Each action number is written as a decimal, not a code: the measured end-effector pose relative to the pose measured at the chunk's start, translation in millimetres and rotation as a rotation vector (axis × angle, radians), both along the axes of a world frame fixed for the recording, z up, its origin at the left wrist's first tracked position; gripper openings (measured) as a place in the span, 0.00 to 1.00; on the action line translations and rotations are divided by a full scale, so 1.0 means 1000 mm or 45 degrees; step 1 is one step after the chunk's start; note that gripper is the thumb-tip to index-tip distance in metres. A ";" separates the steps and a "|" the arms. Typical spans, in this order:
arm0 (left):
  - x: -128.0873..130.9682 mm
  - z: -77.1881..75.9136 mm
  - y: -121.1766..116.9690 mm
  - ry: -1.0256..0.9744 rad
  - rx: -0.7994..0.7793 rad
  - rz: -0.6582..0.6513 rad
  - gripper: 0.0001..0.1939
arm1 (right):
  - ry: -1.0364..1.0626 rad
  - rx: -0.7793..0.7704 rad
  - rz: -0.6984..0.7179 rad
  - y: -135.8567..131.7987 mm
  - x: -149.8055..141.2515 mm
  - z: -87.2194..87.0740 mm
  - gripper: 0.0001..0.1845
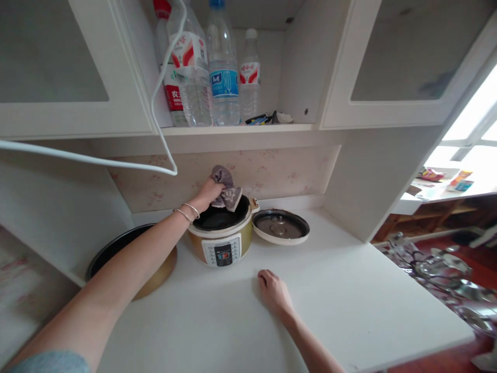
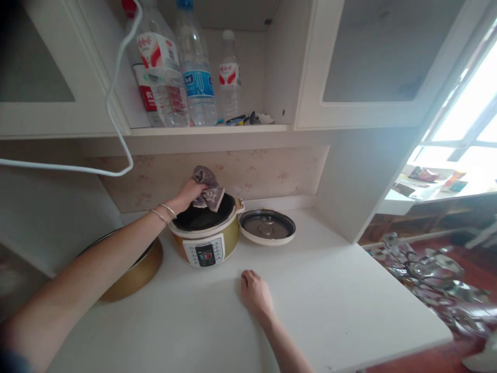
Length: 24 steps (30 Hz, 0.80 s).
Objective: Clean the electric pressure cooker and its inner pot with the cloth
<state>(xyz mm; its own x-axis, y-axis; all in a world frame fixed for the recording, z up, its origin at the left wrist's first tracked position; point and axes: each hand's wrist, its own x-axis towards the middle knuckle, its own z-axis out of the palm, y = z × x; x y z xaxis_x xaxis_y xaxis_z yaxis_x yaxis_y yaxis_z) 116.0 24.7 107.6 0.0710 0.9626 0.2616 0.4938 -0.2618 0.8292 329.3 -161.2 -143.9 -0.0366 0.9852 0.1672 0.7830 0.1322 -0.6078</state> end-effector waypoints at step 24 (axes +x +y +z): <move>0.034 -0.215 -0.224 0.614 0.388 -0.779 0.25 | 0.886 -1.007 0.917 -0.107 -0.082 0.086 0.14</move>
<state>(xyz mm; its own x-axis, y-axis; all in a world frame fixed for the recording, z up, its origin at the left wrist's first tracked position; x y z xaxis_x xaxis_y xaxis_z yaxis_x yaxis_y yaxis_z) 150.0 -198.9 -107.6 0.7291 0.6096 0.3110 0.4740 -0.7776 0.4131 247.0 -268.0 -57.5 -0.7431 0.6188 -0.2548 0.1713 -0.1922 -0.9663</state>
